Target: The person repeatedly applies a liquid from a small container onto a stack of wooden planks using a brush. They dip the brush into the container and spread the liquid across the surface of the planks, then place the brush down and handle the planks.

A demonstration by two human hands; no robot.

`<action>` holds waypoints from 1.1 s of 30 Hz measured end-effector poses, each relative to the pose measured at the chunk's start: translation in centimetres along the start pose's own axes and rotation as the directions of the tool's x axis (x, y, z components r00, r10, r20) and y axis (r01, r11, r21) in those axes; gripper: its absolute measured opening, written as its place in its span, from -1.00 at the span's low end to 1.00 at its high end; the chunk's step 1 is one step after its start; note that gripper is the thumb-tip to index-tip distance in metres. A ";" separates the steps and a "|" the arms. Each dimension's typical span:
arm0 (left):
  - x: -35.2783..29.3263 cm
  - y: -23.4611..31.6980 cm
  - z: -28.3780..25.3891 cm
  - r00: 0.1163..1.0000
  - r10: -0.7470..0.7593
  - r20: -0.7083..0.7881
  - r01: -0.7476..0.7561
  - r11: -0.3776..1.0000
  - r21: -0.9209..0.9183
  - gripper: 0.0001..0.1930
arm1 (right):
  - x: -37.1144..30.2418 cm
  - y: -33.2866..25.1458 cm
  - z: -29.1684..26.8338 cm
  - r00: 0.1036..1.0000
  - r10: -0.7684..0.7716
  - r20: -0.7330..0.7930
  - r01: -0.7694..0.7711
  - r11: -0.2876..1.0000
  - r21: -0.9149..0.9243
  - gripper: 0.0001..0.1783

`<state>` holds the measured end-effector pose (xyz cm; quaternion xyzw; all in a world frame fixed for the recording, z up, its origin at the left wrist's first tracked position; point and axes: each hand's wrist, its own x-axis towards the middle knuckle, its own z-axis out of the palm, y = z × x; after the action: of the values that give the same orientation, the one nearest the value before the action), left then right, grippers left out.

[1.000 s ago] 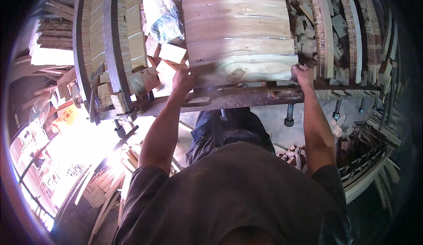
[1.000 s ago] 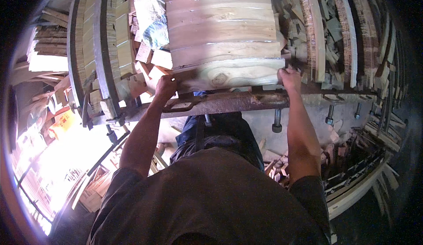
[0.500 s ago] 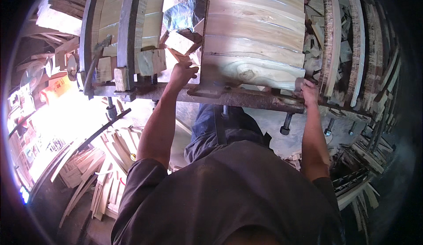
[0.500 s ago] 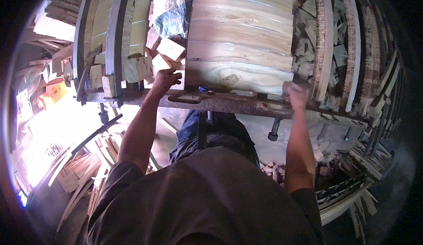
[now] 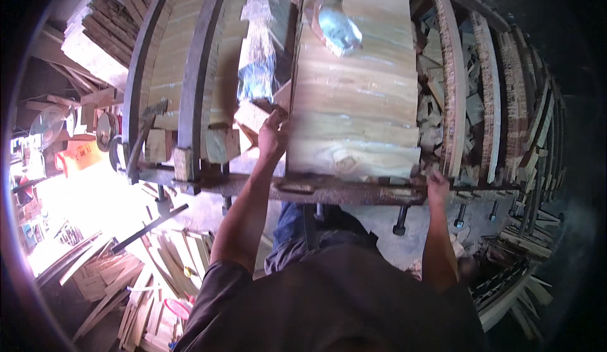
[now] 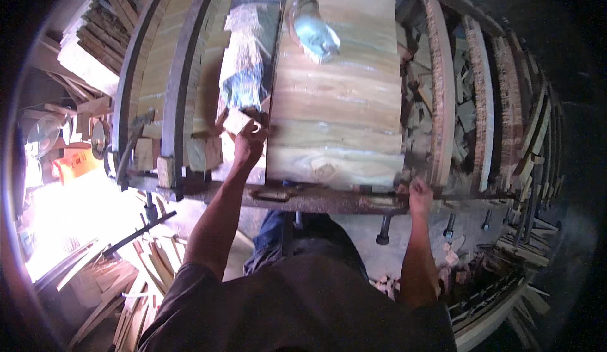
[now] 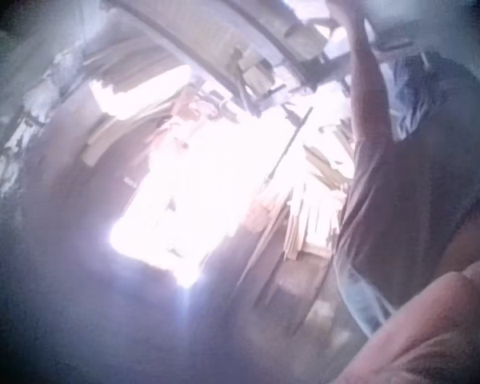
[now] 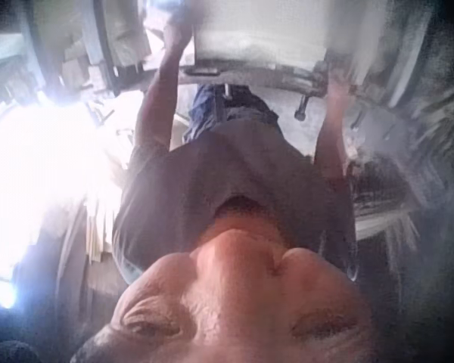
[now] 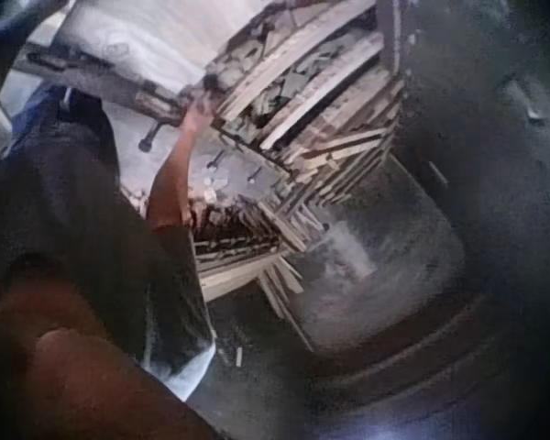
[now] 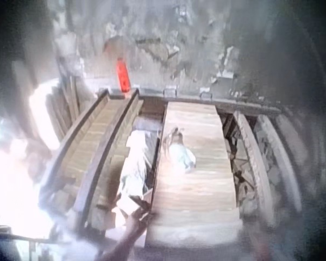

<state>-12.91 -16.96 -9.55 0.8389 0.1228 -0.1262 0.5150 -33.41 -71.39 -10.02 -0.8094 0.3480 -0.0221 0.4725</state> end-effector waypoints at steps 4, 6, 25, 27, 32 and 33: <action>5.4 9.6 0.8 0.930 0.327 -0.167 -0.302 0.940 0.161 -0.20 | -4.1 -3.8 -1.5 0.991 -0.132 -0.036 0.118 0.959 -0.258 -0.64; 9.4 15.2 2.2 0.801 0.580 -0.146 -0.540 0.807 0.240 -0.11 | -5.8 0.3 -4.3 0.978 0.206 -0.009 -0.127 0.636 0.761 -0.65; 24.2 26.8 -9.2 0.819 0.561 0.119 -0.531 0.663 0.527 -0.83 | -23.2 5.4 4.1 0.979 0.198 -0.042 -0.201 0.975 -0.094 -0.69; 23.7 27.3 -15.8 0.682 0.707 0.188 -0.664 0.489 0.566 -0.84 | -22.4 2.8 4.1 0.990 0.135 0.041 -0.117 0.947 -0.300 -0.71; 23.1 24.6 -29.1 0.665 0.659 -0.352 -0.338 0.686 0.644 -0.78 | -23.6 1.8 2.9 0.939 -0.203 0.279 0.326 0.785 -0.527 -0.72; 21.4 25.5 -30.1 0.715 0.545 -0.438 -0.184 0.750 0.635 -0.71 | -23.7 2.1 2.7 0.931 -0.146 0.334 0.325 0.745 -0.582 -0.75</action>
<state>18.30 0.43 17.68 0.9515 0.0611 0.2253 0.2007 -51.49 -56.17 -6.25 -0.9531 0.1622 0.1444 0.2108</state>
